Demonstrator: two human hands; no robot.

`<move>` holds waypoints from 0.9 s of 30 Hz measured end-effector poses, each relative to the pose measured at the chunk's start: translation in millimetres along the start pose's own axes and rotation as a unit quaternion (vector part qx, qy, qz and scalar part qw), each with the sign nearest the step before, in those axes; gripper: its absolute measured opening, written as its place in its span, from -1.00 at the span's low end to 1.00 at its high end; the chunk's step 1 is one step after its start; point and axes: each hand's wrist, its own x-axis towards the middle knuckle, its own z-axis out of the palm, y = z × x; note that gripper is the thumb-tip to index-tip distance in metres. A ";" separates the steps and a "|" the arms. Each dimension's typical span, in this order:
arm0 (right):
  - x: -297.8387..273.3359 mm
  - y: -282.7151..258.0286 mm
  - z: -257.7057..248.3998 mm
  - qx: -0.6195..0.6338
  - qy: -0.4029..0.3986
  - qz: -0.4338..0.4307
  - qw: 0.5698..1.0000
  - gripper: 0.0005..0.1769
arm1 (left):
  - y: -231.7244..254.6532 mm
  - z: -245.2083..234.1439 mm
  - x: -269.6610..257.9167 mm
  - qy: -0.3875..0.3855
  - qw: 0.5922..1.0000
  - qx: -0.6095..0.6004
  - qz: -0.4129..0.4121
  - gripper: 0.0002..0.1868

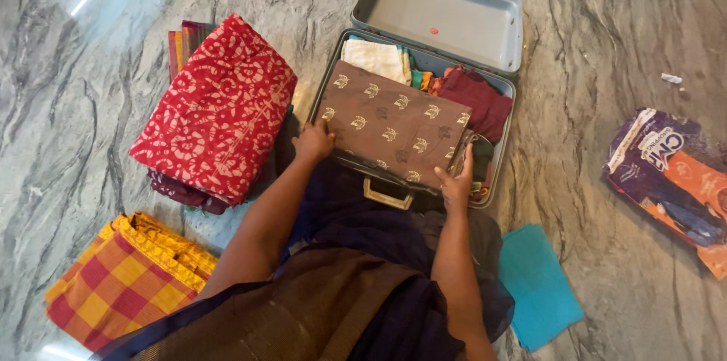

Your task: The person folds various pieces of clothing, including a white cloth, a blue cloth, and a brown patterned cloth, and places them into an open suitcase. The person sits on the floor and handles the items one by one, arranging them neatly inside the luggage.

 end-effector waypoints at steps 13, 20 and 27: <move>7.9 -7.6 20.4 -0.528 0.079 -0.222 0.816 -0.27 | 8.1 -0.1 2.8 0.036 0.973 0.155 0.166 -0.62; 15.5 23.7 31.4 -0.641 -0.127 -0.024 0.757 0.01 | 68.1 -28.2 7.8 -0.075 0.940 0.240 0.231 0.30; 38.7 29.2 33.7 -0.649 -0.203 0.125 0.723 0.32 | 59.9 -18.2 29.5 -0.191 0.935 0.228 0.193 0.32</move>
